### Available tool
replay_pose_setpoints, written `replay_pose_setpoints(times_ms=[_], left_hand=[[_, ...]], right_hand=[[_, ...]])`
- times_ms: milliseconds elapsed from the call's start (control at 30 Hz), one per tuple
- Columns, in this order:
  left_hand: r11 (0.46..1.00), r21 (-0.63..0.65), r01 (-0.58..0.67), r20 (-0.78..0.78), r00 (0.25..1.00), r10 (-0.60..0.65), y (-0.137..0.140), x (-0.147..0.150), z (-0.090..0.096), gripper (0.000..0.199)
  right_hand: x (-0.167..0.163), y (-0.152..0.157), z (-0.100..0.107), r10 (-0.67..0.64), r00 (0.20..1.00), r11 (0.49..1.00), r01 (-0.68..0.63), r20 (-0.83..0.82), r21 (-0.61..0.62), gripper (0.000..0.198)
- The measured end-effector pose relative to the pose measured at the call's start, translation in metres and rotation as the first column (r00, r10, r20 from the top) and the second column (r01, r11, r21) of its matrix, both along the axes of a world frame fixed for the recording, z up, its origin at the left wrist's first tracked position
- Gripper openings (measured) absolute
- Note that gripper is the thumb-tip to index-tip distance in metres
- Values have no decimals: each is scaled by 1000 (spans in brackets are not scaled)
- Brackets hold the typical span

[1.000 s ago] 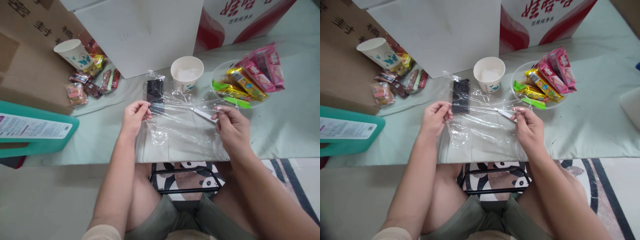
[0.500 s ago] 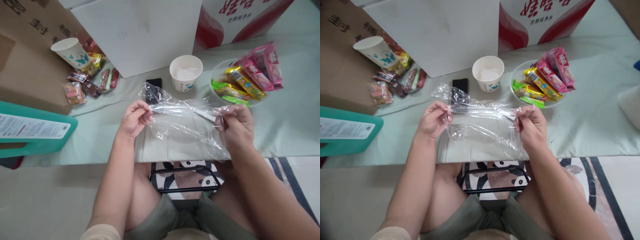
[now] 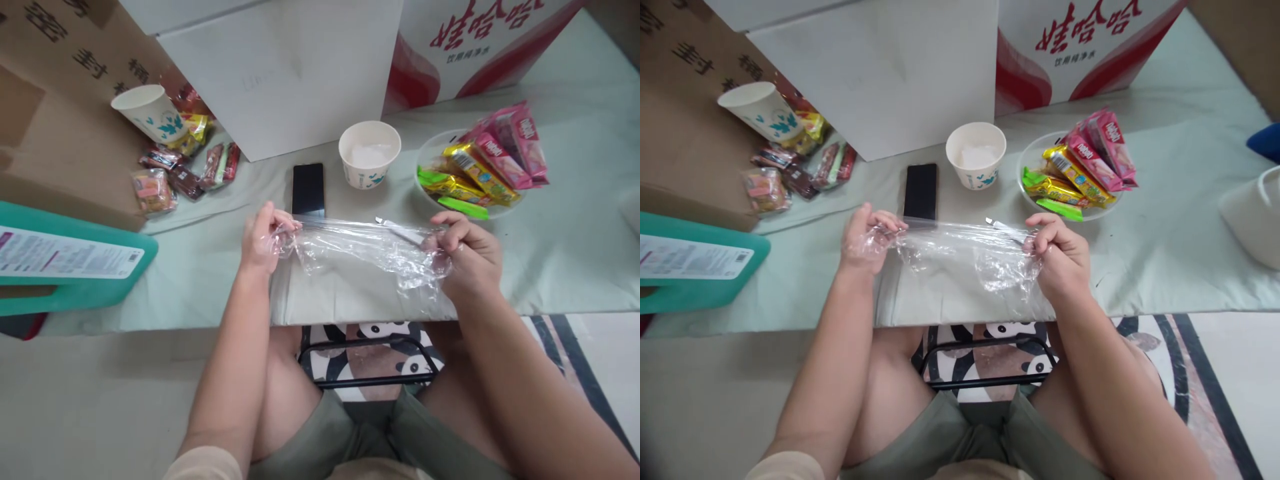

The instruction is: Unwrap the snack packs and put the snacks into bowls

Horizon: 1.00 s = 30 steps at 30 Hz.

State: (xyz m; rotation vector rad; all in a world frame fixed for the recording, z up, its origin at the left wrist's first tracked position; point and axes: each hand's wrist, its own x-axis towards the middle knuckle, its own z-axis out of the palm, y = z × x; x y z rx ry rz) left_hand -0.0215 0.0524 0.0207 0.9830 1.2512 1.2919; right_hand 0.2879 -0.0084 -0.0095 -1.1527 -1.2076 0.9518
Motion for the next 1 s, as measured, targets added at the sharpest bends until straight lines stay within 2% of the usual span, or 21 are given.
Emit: replay_pose_setpoints(times_ms=[100,200,300,433,533,600,667,733,767,833,867,933,1000], left_hand=[[1000,-23,-14,38,999,15,-2,-1,5,34],[998,-37,49,82,996,-46,-5,-6,10,23],[989,-31,148,122,982,-143,-8,-14,16,35],[952,-60,299,212,936,-281,-13,-23,19,43],[913,-67,403,273,887,-371,-15,-25,15,47],[877,-69,475,298,849,-436,-17,-22,10,47],[821,-99,562,305,802,-513,-19,-15,5,46],[757,-143,637,291,759,-583,-22,-7,3,43],[744,-154,650,273,752,-600,-22,-5,3,43],[782,-138,607,239,787,-569,-22,-3,3,44],[826,-118,551,229,825,-517,-21,-4,4,45],[921,-76,382,239,904,-355,-18,-8,4,49],[968,-65,243,283,935,-215,-15,-11,2,47]], right_hand=[[-7,0,6,-40,977,999,39,-211,-8,22],[-9,1,7,19,969,1000,-17,-246,9,15],[-9,-1,4,85,984,995,-76,-156,64,16],[-10,-6,1,132,989,983,-139,61,123,32],[-11,-6,1,98,993,985,-106,70,133,36],[-14,-6,3,164,986,984,-164,10,72,40],[-23,-6,7,314,949,948,-315,-40,-38,53],[-35,-8,12,487,873,855,-482,-28,-192,59],[-42,-8,14,570,822,792,-545,12,-277,53],[-52,-10,18,694,707,690,-595,140,-412,25],[-56,-11,19,721,663,671,-594,202,-444,13],[-59,-12,20,708,654,695,-574,268,-433,11],[-60,-14,20,650,727,739,-539,220,-404,12]])
